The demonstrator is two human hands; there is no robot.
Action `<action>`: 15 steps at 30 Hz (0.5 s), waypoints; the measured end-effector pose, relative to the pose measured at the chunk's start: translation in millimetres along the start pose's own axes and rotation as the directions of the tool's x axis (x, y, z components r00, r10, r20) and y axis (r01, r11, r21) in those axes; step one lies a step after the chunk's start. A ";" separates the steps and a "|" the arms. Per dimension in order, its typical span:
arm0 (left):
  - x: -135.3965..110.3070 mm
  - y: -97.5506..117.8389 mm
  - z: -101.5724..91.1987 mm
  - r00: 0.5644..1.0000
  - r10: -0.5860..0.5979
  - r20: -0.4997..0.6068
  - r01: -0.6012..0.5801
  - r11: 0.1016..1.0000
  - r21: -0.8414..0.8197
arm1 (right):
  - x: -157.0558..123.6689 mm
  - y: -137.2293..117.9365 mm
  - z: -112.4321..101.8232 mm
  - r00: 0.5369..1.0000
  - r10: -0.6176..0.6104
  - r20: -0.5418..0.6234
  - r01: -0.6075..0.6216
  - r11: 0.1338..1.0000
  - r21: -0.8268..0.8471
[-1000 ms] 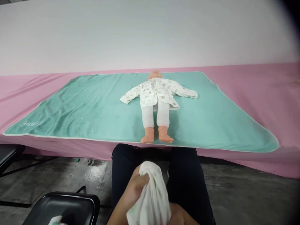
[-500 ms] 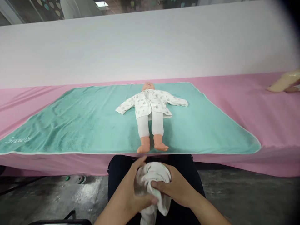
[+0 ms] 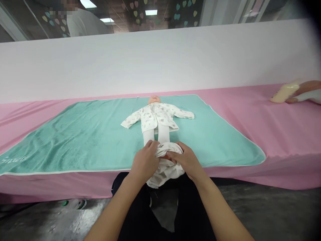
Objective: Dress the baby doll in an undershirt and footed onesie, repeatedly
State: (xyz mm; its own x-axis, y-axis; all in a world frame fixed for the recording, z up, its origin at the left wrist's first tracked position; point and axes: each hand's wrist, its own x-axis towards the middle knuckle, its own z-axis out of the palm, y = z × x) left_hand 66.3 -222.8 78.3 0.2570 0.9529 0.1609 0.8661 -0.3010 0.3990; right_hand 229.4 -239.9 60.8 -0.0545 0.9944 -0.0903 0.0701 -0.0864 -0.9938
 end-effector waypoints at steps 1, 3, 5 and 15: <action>-0.6 0.5 0.6 0.999 -0.009 0.031 0.009 1.000 0.001 | -0.3 1.7 -1.5 1.000 -0.002 -0.003 0.002 1.000 -0.013; -4.9 2.4 -0.6 0.994 -0.029 0.101 0.033 0.999 -0.041 | -4.0 2.9 -3.9 1.000 0.000 -0.007 0.000 0.999 -0.045; -11.6 6.1 -4.7 0.985 -0.024 0.173 0.045 0.991 -0.123 | -10.6 2.2 -5.4 1.000 0.022 -0.004 -0.023 0.998 -0.057; -39.8 33.4 -27.0 0.989 -0.048 0.140 0.117 0.835 -0.537 | -43.6 -8.5 4.3 0.996 -0.004 0.089 -0.023 0.953 0.302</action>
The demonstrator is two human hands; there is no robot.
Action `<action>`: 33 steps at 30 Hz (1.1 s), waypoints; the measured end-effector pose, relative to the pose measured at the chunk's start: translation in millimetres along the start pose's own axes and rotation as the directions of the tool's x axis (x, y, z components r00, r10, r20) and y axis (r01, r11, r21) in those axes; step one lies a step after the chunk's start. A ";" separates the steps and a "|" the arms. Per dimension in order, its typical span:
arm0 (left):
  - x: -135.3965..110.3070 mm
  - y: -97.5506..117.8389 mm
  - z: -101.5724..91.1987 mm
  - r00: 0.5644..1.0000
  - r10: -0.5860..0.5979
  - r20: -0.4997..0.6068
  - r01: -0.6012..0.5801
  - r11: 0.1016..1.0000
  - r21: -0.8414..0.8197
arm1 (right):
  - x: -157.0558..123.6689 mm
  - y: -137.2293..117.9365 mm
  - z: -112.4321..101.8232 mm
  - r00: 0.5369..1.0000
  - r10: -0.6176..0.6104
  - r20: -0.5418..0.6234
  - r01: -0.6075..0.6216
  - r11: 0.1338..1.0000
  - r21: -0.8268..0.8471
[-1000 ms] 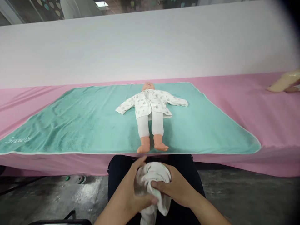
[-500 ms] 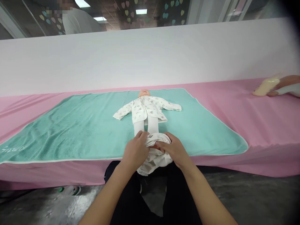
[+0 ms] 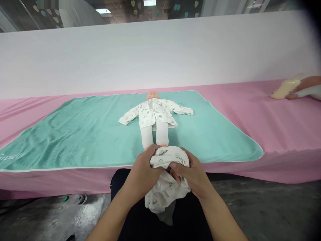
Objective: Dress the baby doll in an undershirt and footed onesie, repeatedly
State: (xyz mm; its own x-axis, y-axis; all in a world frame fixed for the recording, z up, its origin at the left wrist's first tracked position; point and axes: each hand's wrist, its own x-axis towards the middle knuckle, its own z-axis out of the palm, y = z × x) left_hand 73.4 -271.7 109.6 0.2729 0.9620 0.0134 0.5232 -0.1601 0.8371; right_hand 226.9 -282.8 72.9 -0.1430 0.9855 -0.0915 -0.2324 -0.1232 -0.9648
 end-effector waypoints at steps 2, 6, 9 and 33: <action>2.1 -6.3 3.5 1.000 0.006 -0.019 -0.005 0.999 0.046 | 2.1 -0.3 -1.2 0.999 0.001 -0.053 -0.007 0.993 -0.119; 12.3 -26.8 13.0 0.999 0.008 -0.043 0.002 0.975 0.223 | 15.2 11.5 -11.6 0.986 -0.038 -0.165 -0.035 0.910 -0.414; 20.6 -36.5 17.8 0.998 -0.044 -0.037 0.052 0.967 0.249 | 27.3 28.2 -19.7 0.957 -0.185 -0.222 0.014 0.797 -0.604; 96.3 -20.0 -11.6 0.977 0.207 0.057 -0.213 0.965 0.151 | 90.1 -16.0 -74.9 0.945 -0.210 0.253 0.307 0.838 -0.451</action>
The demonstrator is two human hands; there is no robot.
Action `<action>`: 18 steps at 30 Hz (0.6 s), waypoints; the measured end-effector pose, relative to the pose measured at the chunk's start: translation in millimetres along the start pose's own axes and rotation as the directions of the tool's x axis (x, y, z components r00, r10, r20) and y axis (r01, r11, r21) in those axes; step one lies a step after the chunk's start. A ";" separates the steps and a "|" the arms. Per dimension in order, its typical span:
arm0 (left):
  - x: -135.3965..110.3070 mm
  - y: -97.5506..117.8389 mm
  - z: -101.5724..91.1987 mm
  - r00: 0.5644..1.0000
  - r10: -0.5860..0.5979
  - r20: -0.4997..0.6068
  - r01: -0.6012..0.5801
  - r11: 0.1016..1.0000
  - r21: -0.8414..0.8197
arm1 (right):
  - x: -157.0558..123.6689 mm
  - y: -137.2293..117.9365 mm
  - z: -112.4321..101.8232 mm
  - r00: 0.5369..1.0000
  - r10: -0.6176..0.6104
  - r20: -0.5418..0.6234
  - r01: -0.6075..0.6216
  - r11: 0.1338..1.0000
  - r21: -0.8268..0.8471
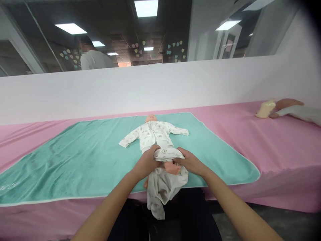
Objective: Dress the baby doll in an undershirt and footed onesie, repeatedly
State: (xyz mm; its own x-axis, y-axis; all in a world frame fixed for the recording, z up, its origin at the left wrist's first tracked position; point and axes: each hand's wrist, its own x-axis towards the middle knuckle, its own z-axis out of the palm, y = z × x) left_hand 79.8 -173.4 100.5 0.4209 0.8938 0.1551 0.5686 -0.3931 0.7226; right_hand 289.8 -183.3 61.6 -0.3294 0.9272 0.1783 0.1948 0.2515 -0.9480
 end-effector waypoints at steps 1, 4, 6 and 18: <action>5.1 -0.7 -2.1 1.000 -0.015 0.018 0.015 1.000 0.002 | 2.8 1.0 -4.5 1.000 -0.008 -0.003 0.008 0.999 -0.038; 19.3 -3.0 -10.1 0.985 -0.086 0.148 0.089 0.996 -0.017 | 14.1 8.4 -13.9 1.000 0.012 -0.002 -0.012 0.995 -0.101; 26.0 -5.6 -15.1 0.962 -0.111 0.251 0.132 0.989 -0.070 | 23.2 15.4 -17.0 0.999 0.024 0.034 -0.021 0.996 -0.085; 37.9 -36.0 -34.7 0.880 -0.194 0.434 0.449 0.640 -0.624 | 83.7 46.2 -21.5 0.984 0.074 0.164 -0.149 0.845 0.513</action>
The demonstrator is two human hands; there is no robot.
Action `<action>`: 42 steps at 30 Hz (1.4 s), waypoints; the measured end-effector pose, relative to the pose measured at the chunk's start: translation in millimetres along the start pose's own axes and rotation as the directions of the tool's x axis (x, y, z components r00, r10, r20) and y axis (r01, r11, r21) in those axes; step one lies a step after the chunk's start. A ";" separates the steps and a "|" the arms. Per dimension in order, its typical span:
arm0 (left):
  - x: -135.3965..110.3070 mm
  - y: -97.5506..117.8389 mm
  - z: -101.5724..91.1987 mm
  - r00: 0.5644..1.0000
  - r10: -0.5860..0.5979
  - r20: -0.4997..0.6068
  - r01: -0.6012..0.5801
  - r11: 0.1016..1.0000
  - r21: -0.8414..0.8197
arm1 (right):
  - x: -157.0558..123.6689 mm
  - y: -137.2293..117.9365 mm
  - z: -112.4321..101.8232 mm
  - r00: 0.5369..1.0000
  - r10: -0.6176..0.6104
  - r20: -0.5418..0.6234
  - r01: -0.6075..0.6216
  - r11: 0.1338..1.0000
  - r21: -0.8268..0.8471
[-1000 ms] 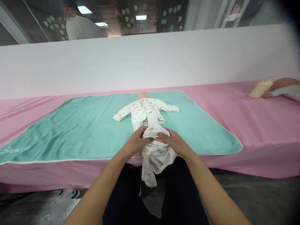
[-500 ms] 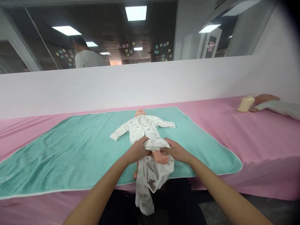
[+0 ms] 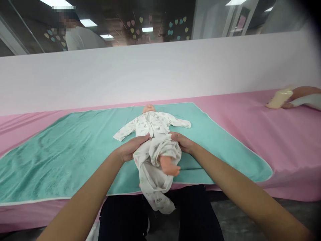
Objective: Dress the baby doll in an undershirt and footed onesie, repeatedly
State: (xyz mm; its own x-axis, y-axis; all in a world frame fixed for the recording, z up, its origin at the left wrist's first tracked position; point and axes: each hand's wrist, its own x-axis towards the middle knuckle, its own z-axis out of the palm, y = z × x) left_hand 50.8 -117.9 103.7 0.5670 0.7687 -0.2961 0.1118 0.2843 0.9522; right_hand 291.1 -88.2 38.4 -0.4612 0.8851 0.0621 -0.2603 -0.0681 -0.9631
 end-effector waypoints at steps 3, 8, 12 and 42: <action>0.9 4.1 -14.8 0.987 -0.129 0.098 0.118 0.987 0.112 | -1.1 5.4 -8.3 0.999 0.044 -0.010 -0.044 0.999 0.019; 36.0 4.8 -31.3 0.985 0.172 -0.012 -0.172 0.983 -0.059 | -4.1 4.9 -3.0 0.986 0.162 0.037 -0.159 0.985 -0.072; 64.6 -2.7 -50.4 0.939 0.266 -0.220 -0.315 0.920 -0.233 | -3.1 -2.6 -6.0 0.950 0.289 0.119 -0.241 0.920 -0.310; 30.8 -11.8 -71.8 0.879 0.194 0.435 -0.272 0.954 0.124 | 32.7 -30.7 3.4 0.998 -0.043 0.038 0.053 0.937 -0.346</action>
State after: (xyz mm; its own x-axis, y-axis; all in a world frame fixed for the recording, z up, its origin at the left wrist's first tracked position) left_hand 8.3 -56.5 77.9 0.8754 0.4815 -0.0431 0.0539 -0.0087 0.9985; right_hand 281.1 -58.7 70.9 -0.4811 0.8693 0.1132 0.0253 0.1428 -0.9894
